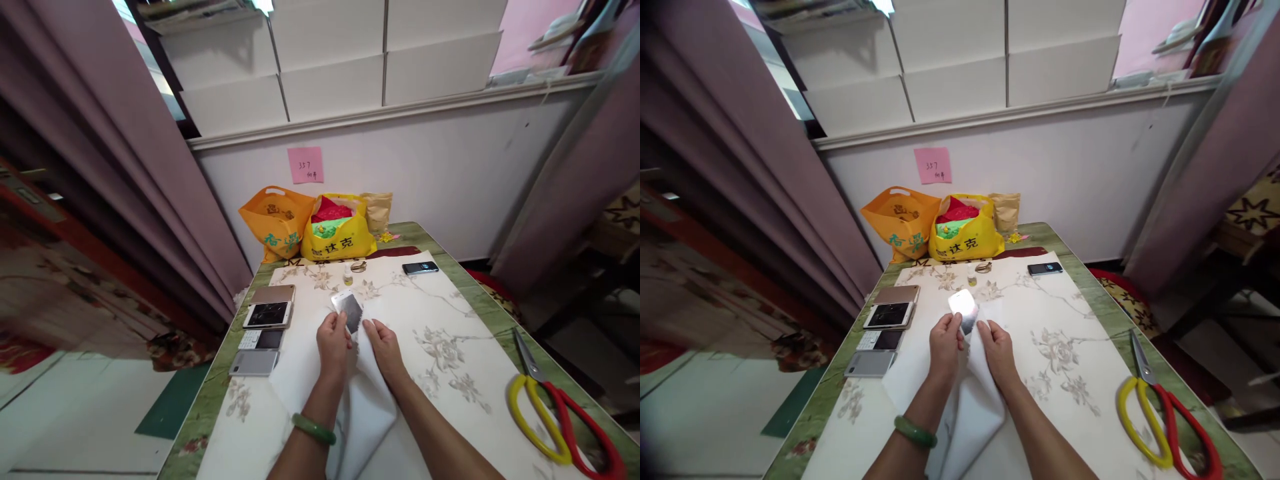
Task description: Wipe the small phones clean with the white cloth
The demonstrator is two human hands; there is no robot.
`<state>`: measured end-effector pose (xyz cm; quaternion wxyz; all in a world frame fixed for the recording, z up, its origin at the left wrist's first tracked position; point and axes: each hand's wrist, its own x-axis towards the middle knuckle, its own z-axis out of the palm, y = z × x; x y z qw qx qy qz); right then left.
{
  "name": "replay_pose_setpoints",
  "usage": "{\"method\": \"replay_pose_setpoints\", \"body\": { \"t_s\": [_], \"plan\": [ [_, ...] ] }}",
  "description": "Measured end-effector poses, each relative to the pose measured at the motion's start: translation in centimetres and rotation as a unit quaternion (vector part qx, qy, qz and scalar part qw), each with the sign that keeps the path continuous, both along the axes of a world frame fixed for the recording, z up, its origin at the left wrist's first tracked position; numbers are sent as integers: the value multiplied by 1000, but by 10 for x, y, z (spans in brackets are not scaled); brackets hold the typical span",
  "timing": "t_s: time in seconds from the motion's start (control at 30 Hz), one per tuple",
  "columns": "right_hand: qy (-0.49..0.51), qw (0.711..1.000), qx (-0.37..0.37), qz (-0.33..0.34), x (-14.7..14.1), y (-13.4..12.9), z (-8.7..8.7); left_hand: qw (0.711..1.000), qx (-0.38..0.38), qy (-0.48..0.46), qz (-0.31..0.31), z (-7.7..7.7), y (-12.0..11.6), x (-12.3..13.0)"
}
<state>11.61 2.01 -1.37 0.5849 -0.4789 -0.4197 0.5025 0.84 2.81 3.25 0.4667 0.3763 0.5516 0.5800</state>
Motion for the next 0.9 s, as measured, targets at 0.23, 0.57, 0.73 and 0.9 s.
{"method": "replay_pose_setpoints", "body": {
  "t_s": [0.23,0.57,0.73,0.9],
  "plan": [
    [1,999,-9,-38,1,-1,0,991,30,-108,78,10,6,14],
    [51,995,-19,-81,6,1,8,991,-65,-109,-31,-7,-18,15],
    [19,996,-15,-82,1,1,5,997,-37,-62,-15,-3,-19,13],
    [-16,997,-51,-56,0,-3,7,993,-4,-119,14,10,-20,-2]
  ]
}}
